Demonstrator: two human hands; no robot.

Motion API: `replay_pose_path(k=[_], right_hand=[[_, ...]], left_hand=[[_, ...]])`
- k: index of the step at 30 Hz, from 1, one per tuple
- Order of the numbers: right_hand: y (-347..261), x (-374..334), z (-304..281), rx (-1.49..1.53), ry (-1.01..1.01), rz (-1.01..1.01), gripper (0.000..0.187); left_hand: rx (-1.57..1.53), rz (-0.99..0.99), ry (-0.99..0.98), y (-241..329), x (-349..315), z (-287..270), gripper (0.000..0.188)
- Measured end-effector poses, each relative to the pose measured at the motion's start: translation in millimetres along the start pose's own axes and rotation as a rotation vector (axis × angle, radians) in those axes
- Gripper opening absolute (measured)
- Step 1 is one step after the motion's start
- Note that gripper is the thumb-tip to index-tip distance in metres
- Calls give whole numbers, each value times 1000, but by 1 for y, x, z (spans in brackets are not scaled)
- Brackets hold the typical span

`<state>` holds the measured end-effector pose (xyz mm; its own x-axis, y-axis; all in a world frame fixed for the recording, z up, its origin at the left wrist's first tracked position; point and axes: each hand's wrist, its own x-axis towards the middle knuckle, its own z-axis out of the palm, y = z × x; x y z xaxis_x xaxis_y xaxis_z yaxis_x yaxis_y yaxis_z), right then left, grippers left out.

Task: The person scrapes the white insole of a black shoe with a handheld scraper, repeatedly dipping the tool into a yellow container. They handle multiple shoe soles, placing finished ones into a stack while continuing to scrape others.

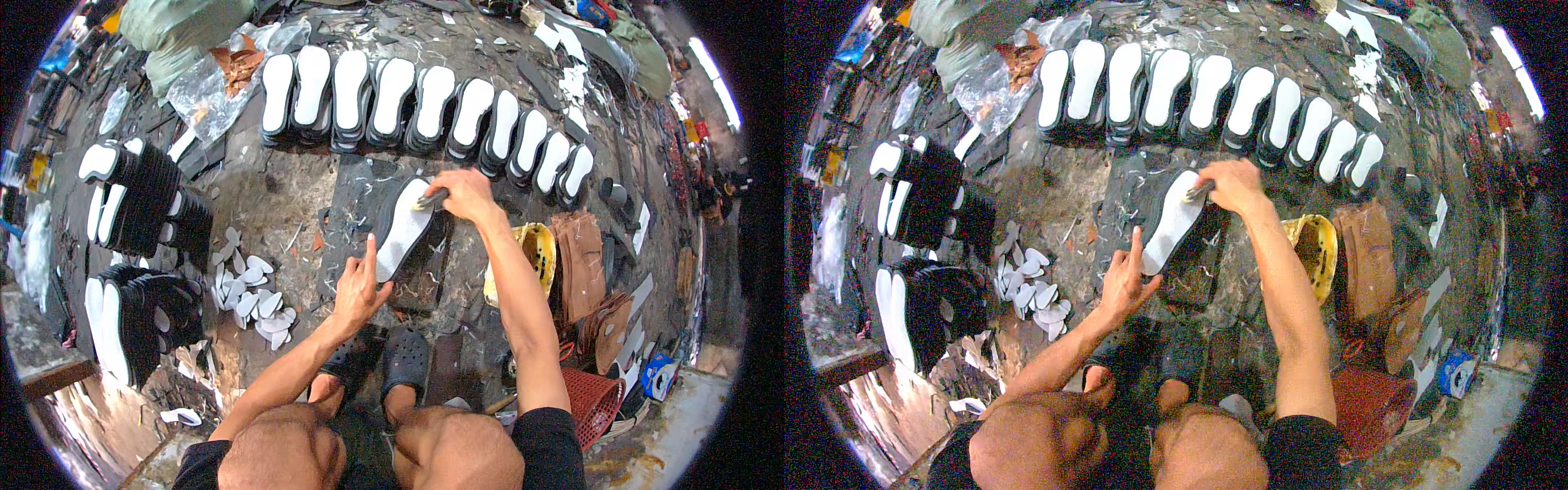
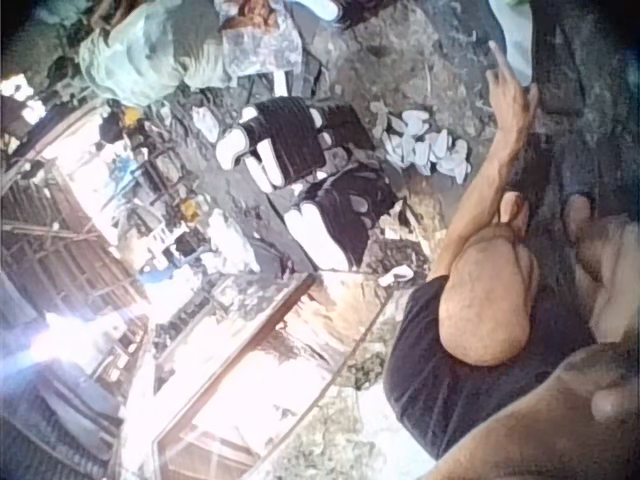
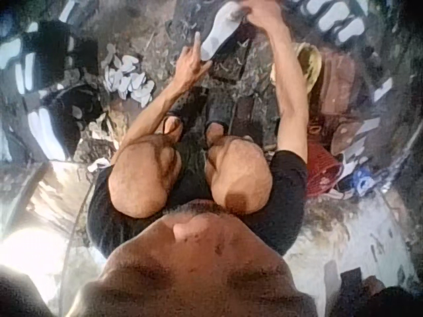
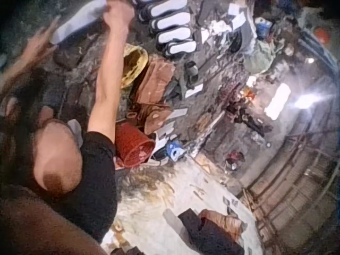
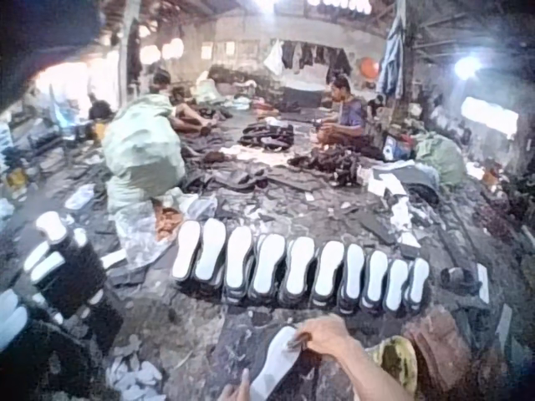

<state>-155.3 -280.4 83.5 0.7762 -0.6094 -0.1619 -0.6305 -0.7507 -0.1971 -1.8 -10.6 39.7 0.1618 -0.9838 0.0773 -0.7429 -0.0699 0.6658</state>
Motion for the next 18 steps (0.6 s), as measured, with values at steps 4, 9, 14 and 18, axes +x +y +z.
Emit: replay_pose_path(k=[4, 9, 14, 18], right_hand=[[-45, -57, 12, 179, -102, 170, 38], [-91, -69, -2, 379, 381, 325, 33], [-96, -67, 64, 341, 470, 439, 35], [-87, -55, 33, 306, 436, 439, 30]], left_hand=[[-20, -14, -3, -9, -3, -1, 113], [-92, -21, 92, -3, 10, -8, 116], [-53, 9, 92, -15, 17, 7, 108], [-138, -68, 56, -11, 9, 6, 107]])
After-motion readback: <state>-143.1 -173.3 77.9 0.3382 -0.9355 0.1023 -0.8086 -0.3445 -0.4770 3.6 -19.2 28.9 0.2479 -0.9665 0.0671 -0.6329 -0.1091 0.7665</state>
